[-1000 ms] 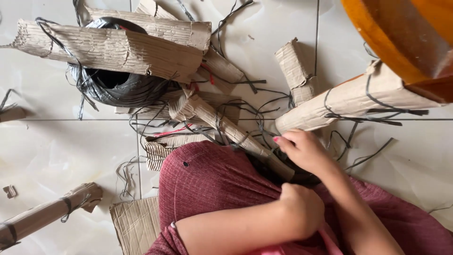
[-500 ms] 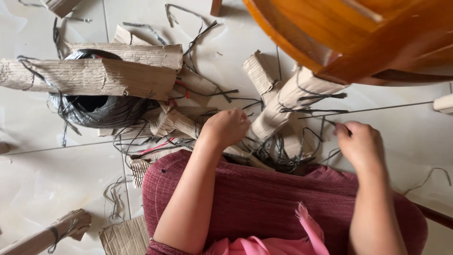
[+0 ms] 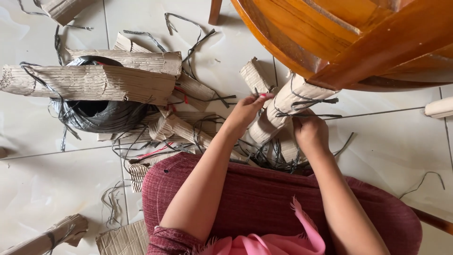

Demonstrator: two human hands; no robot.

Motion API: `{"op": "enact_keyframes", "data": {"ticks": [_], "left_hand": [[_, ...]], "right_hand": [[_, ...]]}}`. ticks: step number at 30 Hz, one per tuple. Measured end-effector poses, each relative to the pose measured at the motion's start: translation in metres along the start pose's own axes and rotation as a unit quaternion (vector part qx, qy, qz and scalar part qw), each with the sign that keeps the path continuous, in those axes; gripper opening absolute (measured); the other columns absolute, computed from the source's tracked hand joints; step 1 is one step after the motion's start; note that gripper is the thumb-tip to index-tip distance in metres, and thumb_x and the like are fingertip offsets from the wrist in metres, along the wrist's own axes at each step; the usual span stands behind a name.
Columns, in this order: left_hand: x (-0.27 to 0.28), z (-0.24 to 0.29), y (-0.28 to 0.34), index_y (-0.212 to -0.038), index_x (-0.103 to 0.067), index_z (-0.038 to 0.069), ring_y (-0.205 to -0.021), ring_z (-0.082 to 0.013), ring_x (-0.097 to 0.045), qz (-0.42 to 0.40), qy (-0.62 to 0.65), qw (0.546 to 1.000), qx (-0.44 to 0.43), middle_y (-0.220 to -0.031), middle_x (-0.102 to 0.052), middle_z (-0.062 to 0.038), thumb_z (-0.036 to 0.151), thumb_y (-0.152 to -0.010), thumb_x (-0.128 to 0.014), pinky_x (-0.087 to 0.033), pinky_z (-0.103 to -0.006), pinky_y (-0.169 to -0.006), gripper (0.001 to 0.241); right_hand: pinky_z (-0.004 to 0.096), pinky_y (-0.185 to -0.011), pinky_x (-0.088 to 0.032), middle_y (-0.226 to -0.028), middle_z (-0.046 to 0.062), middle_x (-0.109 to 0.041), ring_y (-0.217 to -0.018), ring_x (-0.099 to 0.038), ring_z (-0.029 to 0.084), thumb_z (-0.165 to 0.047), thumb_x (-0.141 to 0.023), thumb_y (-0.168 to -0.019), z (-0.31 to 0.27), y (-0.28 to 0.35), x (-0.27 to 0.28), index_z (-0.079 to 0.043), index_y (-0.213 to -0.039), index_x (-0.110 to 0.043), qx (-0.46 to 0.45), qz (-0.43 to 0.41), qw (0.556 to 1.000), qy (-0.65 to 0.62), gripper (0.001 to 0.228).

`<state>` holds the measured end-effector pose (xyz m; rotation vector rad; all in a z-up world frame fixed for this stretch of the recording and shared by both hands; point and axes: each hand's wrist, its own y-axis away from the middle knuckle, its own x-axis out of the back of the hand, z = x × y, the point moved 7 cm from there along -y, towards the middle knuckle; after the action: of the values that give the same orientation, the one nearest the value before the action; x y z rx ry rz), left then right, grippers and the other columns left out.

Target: Wrapping wooden chair legs with corrugated cardboard and securing them with plastic ties for protection during transport.

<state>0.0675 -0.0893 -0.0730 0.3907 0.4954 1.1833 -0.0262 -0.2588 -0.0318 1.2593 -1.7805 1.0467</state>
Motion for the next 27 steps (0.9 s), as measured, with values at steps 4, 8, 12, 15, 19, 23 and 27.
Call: {"op": "enact_keyframes", "data": {"ticks": [4, 8, 12, 15, 19, 23, 27], "left_hand": [[0.038, -0.014, -0.019, -0.12, -0.065, 0.007, -0.098, -0.0191, -0.076, 0.035, 0.107, 0.993, 0.015, -0.09, -0.077, -0.008, 0.025, -0.103, -0.051, -0.043, -0.0559, -0.11, 0.028], [0.054, -0.001, -0.004, -0.107, -0.076, 0.019, -0.083, -0.0209, -0.077, 0.032, -0.185, 0.981, -0.045, -0.07, -0.072, -0.002, 0.028, -0.102, -0.047, -0.055, -0.0386, -0.091, 0.031], [0.01, -0.029, 0.005, -0.117, -0.066, 0.007, -0.062, -0.0139, -0.059, -0.176, -0.484, 0.856, 0.049, -0.095, -0.073, -0.009, 0.027, -0.113, -0.029, -0.06, -0.0256, -0.063, 0.042], [0.01, -0.047, -0.005, -0.129, -0.068, 0.009, -0.116, -0.0307, -0.069, -0.143, -0.419, 0.897, 0.0, -0.112, -0.075, -0.013, 0.027, -0.089, -0.042, -0.052, -0.0459, -0.103, 0.05], [0.002, -0.033, 0.002, -0.123, -0.072, 0.006, -0.107, -0.0339, -0.073, -0.14, -0.458, 0.877, -0.044, -0.103, -0.077, -0.015, 0.016, -0.089, -0.04, -0.055, -0.0446, -0.097, 0.047], [0.003, -0.045, -0.014, -0.115, -0.073, 0.007, -0.102, -0.0372, -0.073, -0.126, -0.479, 0.865, -0.087, -0.102, -0.076, -0.016, 0.017, -0.088, -0.039, -0.059, -0.0432, -0.088, 0.045], [-0.001, -0.051, -0.024, -0.107, -0.074, 0.008, -0.091, -0.0386, -0.074, -0.1, -0.463, 0.872, -0.125, -0.091, -0.076, -0.018, 0.019, -0.086, -0.041, -0.061, -0.0442, -0.077, 0.041]], "right_hand": [[0.059, -0.07, -0.057, -0.084, 0.014, -0.073, -0.088, -0.069, 0.045, -0.02, -0.065, -0.098, 0.011, 0.003, -0.004, -0.01, -0.092, -0.074, -0.027, -0.002, 1.0, -0.014, 0.015], [0.057, -0.068, -0.058, -0.078, 0.012, -0.072, -0.082, -0.072, 0.041, -0.022, -0.059, -0.101, -0.007, 0.009, -0.009, -0.014, -0.088, -0.072, -0.006, -0.055, 0.998, 0.007, 0.02], [0.062, -0.077, -0.058, -0.096, 0.022, -0.07, -0.094, -0.069, 0.048, -0.032, -0.07, -0.085, 0.001, 0.029, -0.049, -0.006, -0.11, -0.062, -0.051, -0.208, 0.977, -0.013, 0.037], [0.064, -0.085, -0.053, -0.107, 0.026, -0.067, -0.104, -0.065, 0.051, -0.049, -0.065, -0.088, -0.027, 0.028, -0.044, -0.001, -0.116, -0.057, -0.109, -0.277, 0.953, -0.051, 0.056], [0.04, -0.052, -0.052, -0.063, 0.015, -0.063, -0.065, -0.07, 0.04, -0.042, -0.058, -0.102, -0.037, 0.02, -0.046, 0.002, -0.098, -0.059, -0.101, -0.199, 0.962, -0.155, 0.045], [0.049, -0.046, -0.049, -0.07, 0.023, -0.065, -0.072, -0.067, 0.05, -0.033, -0.067, -0.099, -0.03, 0.018, -0.047, 0.003, -0.102, -0.062, -0.076, -0.129, 0.974, -0.169, 0.036], [0.044, -0.049, -0.052, -0.07, 0.017, -0.067, -0.071, -0.069, 0.044, -0.024, -0.077, -0.093, -0.028, 0.015, -0.044, -0.002, -0.096, -0.067, -0.091, -0.083, 0.972, -0.198, 0.025]]}}
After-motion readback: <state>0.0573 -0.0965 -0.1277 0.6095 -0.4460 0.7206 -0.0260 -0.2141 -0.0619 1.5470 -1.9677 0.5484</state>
